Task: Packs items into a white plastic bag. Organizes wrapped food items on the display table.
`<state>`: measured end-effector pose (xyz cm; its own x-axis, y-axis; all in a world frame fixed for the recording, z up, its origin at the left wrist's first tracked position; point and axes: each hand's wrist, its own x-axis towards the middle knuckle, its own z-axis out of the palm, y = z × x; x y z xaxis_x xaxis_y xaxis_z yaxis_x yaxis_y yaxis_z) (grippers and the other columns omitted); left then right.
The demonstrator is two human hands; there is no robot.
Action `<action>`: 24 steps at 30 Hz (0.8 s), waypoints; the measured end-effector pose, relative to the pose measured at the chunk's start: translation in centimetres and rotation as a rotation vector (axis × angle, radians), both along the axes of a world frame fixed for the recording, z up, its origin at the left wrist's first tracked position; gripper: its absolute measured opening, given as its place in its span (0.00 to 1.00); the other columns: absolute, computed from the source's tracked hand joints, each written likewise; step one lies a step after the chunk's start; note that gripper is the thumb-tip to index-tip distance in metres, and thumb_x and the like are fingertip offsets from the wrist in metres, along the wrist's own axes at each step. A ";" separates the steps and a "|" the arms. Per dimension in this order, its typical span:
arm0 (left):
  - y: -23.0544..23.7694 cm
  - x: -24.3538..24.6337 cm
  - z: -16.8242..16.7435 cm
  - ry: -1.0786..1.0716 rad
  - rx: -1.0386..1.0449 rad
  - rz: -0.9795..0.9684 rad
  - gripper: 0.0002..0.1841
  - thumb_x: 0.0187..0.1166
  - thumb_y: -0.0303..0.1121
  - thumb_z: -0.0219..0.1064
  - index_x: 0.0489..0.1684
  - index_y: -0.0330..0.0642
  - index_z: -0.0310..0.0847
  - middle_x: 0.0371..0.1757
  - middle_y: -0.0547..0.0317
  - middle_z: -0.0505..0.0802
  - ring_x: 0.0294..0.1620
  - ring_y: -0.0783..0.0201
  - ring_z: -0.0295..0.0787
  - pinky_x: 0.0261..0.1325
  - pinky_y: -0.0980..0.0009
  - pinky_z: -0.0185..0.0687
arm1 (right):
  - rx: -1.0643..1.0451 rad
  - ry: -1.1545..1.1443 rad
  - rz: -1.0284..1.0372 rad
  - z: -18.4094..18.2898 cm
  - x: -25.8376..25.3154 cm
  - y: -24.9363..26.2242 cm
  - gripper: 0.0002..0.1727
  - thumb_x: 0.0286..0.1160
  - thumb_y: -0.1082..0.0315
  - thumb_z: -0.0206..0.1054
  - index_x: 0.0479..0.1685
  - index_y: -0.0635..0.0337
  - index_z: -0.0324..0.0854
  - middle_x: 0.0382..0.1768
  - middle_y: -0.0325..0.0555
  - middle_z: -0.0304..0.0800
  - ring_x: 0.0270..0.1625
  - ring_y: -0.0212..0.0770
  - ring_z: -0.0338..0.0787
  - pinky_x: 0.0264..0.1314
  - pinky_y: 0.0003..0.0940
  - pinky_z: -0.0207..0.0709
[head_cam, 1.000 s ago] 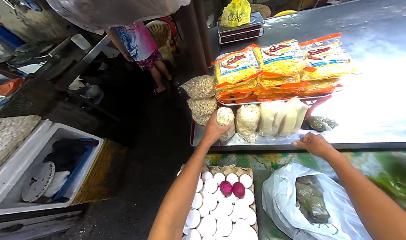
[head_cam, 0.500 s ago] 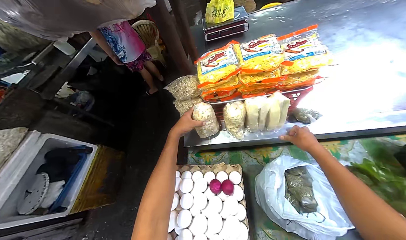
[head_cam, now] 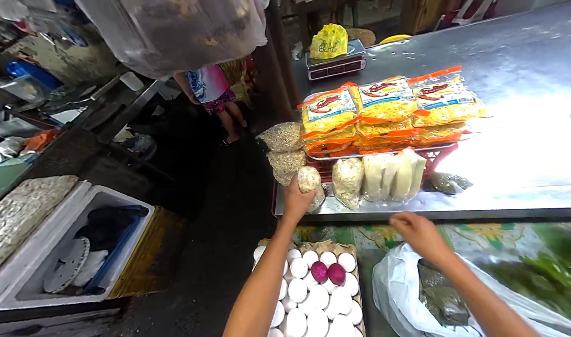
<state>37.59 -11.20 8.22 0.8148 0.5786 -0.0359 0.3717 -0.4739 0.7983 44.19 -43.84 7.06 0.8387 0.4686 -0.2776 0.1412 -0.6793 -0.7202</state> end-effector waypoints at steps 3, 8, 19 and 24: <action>-1.0 0.5 0.2 0.009 0.014 0.068 0.44 0.68 0.39 0.80 0.86 0.36 0.63 0.69 0.38 0.87 0.72 0.49 0.85 0.78 0.51 0.77 | 0.229 0.055 -0.037 -0.1 -3.2 6.0 0.33 0.87 0.58 0.63 0.86 0.66 0.64 0.77 0.64 0.77 0.74 0.54 0.84 0.77 0.49 0.78; -1.6 0.9 0.1 0.018 0.026 0.063 0.47 0.70 0.38 0.78 0.89 0.31 0.54 0.78 0.35 0.79 0.80 0.47 0.77 0.84 0.53 0.71 | 0.369 -0.158 -0.287 -3.9 -1.7 13.6 0.44 0.82 0.61 0.67 0.92 0.71 0.48 0.80 0.71 0.70 0.79 0.60 0.78 0.82 0.51 0.72; -1.2 1.2 -0.4 -0.019 -0.050 0.023 0.49 0.70 0.37 0.78 0.91 0.32 0.49 0.80 0.34 0.77 0.81 0.47 0.76 0.84 0.52 0.70 | 0.458 -0.224 -0.389 -4.4 -1.1 17.2 0.48 0.60 0.60 0.85 0.80 0.70 0.62 0.78 0.70 0.71 0.79 0.62 0.76 0.79 0.55 0.73; -2.0 0.8 -0.4 -0.066 -0.030 0.061 0.46 0.74 0.36 0.77 0.90 0.31 0.53 0.80 0.34 0.78 0.81 0.46 0.76 0.85 0.52 0.69 | 0.450 -0.195 -0.449 -4.9 -0.2 18.8 0.55 0.61 0.67 0.82 0.92 0.65 0.52 0.82 0.66 0.71 0.83 0.60 0.74 0.85 0.58 0.67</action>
<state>38.40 -13.17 7.77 0.7792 0.6268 -0.0014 0.3455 -0.4275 0.8354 44.01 -25.01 2.12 0.9945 0.0963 0.0403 0.0710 -0.3410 -0.9374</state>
